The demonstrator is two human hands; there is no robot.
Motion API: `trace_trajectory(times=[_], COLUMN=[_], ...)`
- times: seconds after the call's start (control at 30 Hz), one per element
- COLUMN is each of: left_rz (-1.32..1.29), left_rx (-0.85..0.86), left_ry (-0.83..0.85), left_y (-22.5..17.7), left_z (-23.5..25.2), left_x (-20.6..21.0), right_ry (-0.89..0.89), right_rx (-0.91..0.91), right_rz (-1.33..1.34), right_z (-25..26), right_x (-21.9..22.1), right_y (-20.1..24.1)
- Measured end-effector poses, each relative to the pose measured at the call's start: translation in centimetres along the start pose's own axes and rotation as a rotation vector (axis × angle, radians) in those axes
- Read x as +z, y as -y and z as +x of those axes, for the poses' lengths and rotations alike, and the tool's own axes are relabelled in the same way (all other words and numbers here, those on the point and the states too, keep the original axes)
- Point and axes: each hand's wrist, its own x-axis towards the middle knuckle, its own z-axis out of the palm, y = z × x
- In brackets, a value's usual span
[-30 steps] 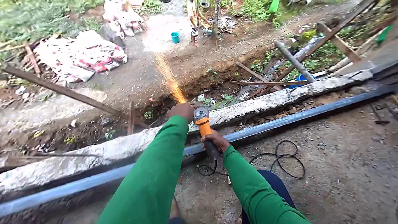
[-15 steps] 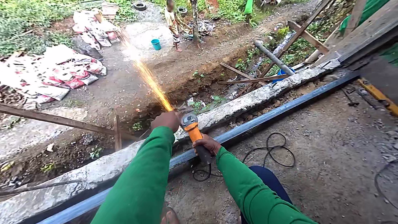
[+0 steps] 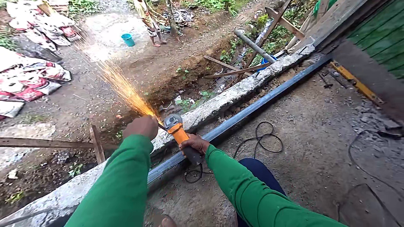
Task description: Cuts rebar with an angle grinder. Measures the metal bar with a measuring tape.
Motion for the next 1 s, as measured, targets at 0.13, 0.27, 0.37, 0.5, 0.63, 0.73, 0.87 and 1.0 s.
trace_trajectory(times=[0.13, 0.27, 0.37, 0.5, 0.63, 0.73, 0.87, 1.0], left_rz=[0.009, 0.012, 0.02, 0.016, 0.013, 0.006, 0.008, 0.028], left_rx=[-0.004, -0.013, -0.01, -0.009, -0.008, -0.014, -0.012, -0.012], left_ry=[-0.003, -0.003, -0.006, -0.005, -0.01, -0.008, -0.012, -0.004], left_y=[-0.04, 0.02, -0.02, -0.06, 0.01, -0.02, 0.03, 0.03], left_z=[-0.05, -0.05, -0.08, -0.07, -0.06, -0.16, -0.03, 0.15], left_x=[-0.07, -0.01, 0.0, -0.04, 0.0, -0.08, 0.05, 0.08], right_ry=[-0.018, -0.022, -0.023, -0.017, -0.02, -0.019, -0.011, -0.005], right_rx=[0.019, 0.024, 0.027, 0.028, 0.035, 0.034, 0.029, 0.028], right_rz=[-0.03, -0.024, -0.028, -0.022, -0.023, -0.023, -0.02, -0.021], right_z=[-0.28, -0.07, -0.08, 0.05, 0.13, 0.07, 0.08, 0.07], right_x=[0.28, 0.18, 0.14, 0.06, 0.02, 0.02, -0.04, -0.05], right_y=[0.34, 0.22, 0.21, 0.17, 0.13, 0.17, 0.12, 0.14])
